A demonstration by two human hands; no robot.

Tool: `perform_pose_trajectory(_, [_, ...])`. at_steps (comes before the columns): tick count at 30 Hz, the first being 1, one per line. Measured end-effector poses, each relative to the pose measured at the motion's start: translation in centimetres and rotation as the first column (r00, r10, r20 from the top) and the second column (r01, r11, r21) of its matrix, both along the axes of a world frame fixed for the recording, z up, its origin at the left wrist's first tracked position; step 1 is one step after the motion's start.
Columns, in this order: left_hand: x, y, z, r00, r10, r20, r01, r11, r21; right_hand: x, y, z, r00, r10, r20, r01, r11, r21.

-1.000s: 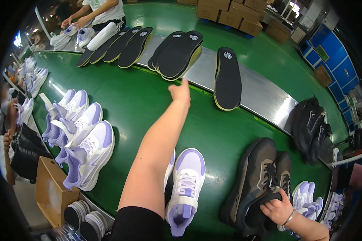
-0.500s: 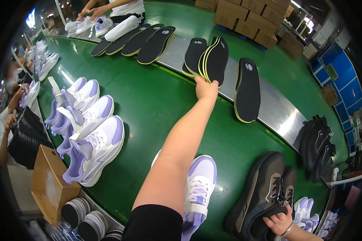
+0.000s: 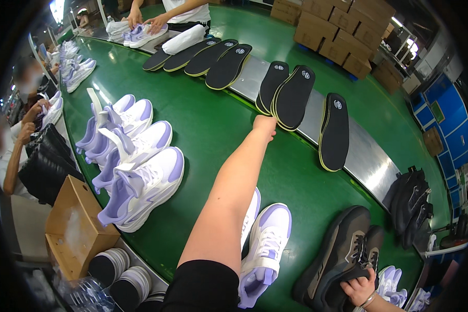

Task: The person retrieves insoles from stacks and bags, inserts them into shoes by hand, and arranges the shoes along the conveyor belt.

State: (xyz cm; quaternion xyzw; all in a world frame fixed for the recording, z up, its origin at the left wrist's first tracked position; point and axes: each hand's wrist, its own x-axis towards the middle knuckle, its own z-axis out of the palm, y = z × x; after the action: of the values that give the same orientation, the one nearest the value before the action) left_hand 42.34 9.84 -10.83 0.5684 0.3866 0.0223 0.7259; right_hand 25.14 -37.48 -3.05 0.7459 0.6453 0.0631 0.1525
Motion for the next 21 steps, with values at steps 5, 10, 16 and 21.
perform_pose_trajectory(5, [-1.7, 5.3, -3.1, 0.972, 0.234, -0.009, -0.234, 0.972, 0.025, -0.2, -0.2, -0.3, 1.000, 0.000, -0.008, 0.000, 1.000, -0.007])
perform_pose_trajectory(10, [-5.2, 8.4, -3.7, 0.939, 0.344, -0.020, -0.344, 0.939, 0.021, -1.0, -0.1, -0.6, 1.000, -0.011, -0.009, 0.011, 1.000, 0.002])
perform_pose_trajectory(16, [-6.5, 2.6, -0.3, 0.972, 0.208, 0.106, -0.203, 0.978, -0.052, -2.6, -0.1, -0.5, 0.995, -0.091, 0.030, 0.092, 0.996, -0.017])
perform_pose_trajectory(21, [-10.8, -4.7, 6.8, 0.957, -0.155, 0.244, 0.163, 0.986, -0.014, -2.4, 1.7, 0.9, 0.983, -0.179, 0.032, 0.175, 0.981, 0.085])
